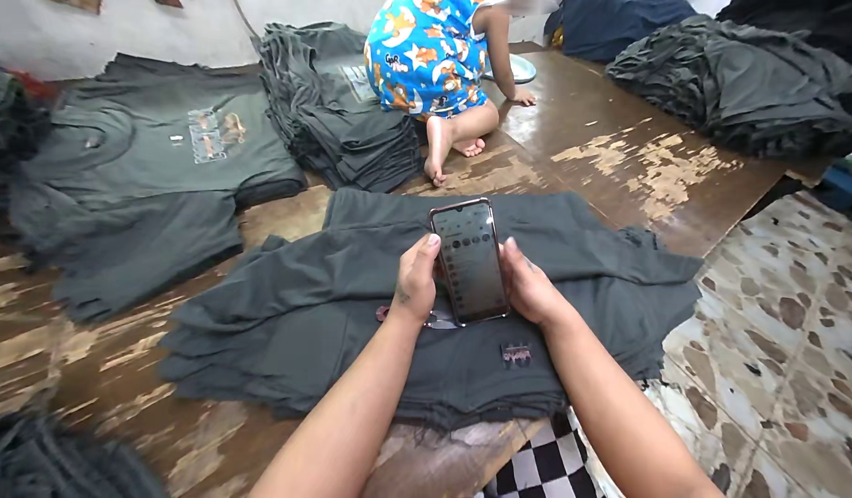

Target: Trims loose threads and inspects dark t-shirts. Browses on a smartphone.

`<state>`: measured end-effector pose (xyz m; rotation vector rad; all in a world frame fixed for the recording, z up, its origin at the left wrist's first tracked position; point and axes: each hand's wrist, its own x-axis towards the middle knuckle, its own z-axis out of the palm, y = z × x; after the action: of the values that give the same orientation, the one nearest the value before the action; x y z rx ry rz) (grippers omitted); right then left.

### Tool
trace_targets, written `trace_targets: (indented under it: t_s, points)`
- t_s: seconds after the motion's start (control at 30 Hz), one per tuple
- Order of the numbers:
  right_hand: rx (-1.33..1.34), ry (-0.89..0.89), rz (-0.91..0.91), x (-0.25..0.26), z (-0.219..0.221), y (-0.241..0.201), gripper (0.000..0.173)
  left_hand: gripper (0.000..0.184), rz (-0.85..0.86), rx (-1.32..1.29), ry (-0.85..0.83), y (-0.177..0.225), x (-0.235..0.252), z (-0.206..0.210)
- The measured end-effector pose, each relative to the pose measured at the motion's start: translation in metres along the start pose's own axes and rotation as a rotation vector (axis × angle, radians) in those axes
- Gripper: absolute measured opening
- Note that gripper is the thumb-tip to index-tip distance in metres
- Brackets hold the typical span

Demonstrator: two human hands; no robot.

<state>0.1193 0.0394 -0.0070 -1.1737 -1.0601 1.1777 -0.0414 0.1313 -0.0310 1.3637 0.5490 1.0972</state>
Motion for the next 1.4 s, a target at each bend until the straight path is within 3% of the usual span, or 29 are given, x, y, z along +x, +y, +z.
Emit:
trace_targets:
  t_s: [0.1, 0.17, 0.43, 0.87, 1.03, 1.23, 1.3, 1.4]
  points:
    - [-0.020, 0.006, 0.022, 0.001, 0.000, -0.001, 0.040, 0.042, -0.011, 0.003, 0.003, 0.001, 0.000, 0.000]
    - [-0.013, -0.027, 0.011, 0.002, 0.000, -0.004, 0.033, 0.043, -0.014, -0.001, 0.000, 0.000, 0.000, 0.000]
    - [-0.026, -0.057, 0.008, 0.000, 0.002, -0.006, 0.042, 0.043, -0.028, -0.008, -0.018, 0.001, 0.000, 0.000]
    - [-0.049, -0.035, 0.007, 0.001, -0.001, 0.001, 0.040, 0.043, -0.054, 0.009, -0.024, 0.000, 0.000, 0.000]
    - [-0.121, 0.053, -0.021, 0.001, -0.001, 0.006, 0.060, 0.042, -0.051, 0.026, -0.024, 0.001, 0.000, 0.001]
    - [-0.165, 0.123, 0.007, 0.002, 0.003, 0.002, 0.038, 0.044, -0.019, 0.045, -0.070, -0.001, -0.001, -0.002]
    - [-0.153, 0.115, 0.005, 0.001, 0.003, 0.002, 0.043, 0.044, -0.023, 0.050, -0.066, -0.001, -0.001, -0.002]
    - [-0.109, 0.107, 0.019, 0.000, 0.003, 0.001, 0.064, 0.043, -0.058, 0.036, -0.044, 0.000, 0.000, -0.001]
